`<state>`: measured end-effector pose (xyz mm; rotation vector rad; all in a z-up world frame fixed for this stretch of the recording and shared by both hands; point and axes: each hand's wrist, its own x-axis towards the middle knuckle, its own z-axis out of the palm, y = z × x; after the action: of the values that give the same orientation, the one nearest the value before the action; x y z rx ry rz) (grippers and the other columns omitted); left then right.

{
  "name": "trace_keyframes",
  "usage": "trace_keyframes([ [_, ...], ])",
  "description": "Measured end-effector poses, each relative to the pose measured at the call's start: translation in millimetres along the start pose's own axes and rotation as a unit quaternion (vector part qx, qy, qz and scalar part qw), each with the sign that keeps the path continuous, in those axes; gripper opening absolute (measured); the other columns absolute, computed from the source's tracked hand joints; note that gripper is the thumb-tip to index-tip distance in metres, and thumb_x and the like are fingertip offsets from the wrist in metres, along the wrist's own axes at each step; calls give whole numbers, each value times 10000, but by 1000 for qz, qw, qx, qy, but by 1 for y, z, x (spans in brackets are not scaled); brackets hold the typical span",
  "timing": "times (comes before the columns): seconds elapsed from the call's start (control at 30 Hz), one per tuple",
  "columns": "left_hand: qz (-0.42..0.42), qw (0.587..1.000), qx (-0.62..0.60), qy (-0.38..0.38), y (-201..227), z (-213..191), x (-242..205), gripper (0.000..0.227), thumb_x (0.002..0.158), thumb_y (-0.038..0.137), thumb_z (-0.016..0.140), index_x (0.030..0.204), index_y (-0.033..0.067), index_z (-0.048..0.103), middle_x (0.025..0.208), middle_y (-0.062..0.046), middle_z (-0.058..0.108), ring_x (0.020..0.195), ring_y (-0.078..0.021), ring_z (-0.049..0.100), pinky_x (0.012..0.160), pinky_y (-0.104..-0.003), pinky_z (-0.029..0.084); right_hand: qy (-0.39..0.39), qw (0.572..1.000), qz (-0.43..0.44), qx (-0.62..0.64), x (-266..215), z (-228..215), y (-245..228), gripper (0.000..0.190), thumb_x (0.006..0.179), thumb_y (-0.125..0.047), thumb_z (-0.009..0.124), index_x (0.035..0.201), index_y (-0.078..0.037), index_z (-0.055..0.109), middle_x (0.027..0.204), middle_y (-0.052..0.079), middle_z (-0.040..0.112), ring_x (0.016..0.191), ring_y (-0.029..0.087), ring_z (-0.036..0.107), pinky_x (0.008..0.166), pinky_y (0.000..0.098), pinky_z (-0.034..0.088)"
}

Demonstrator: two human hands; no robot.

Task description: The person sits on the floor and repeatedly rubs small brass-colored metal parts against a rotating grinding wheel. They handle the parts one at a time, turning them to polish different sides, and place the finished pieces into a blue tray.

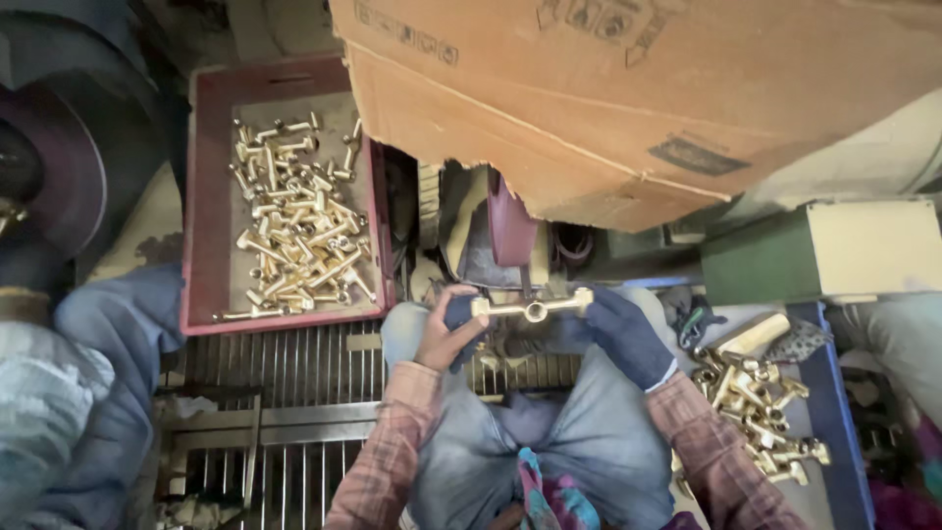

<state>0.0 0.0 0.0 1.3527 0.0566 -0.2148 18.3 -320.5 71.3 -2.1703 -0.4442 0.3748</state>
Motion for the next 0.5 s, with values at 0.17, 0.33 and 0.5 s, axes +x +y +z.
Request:
trace_keyframes([
  [0.17, 39, 994, 79, 56, 35, -12, -5, 511, 720, 154, 916, 1168, 103, 676, 1031, -32, 668, 903, -112, 634, 786, -264, 549, 53, 966, 66, 246, 12, 16, -15, 469, 1016, -148, 567, 1466, -22, 528, 1277, 118, 665, 1101, 167, 640, 964, 286, 520],
  [0.33, 162, 973, 146, 71, 41, -31, 20, 479, 733, 122, 910, 1143, 74, 669, 1035, -5, 676, 947, -99, 637, 861, -259, 532, 86, 987, -9, 135, 47, 26, -18, 500, 1039, -226, 547, 1488, -15, 484, 1412, 123, 613, 1268, 197, 593, 1068, 316, 440],
  [0.5, 105, 984, 115, 87, 17, -42, 38, 431, 761, 131, 897, 1127, 81, 674, 988, 6, 705, 909, -80, 649, 831, -242, 541, 93, 972, 104, 187, 65, 39, -22, 503, 1036, -302, 532, 1471, -53, 491, 1371, 125, 629, 1226, 189, 607, 1042, 307, 466],
])
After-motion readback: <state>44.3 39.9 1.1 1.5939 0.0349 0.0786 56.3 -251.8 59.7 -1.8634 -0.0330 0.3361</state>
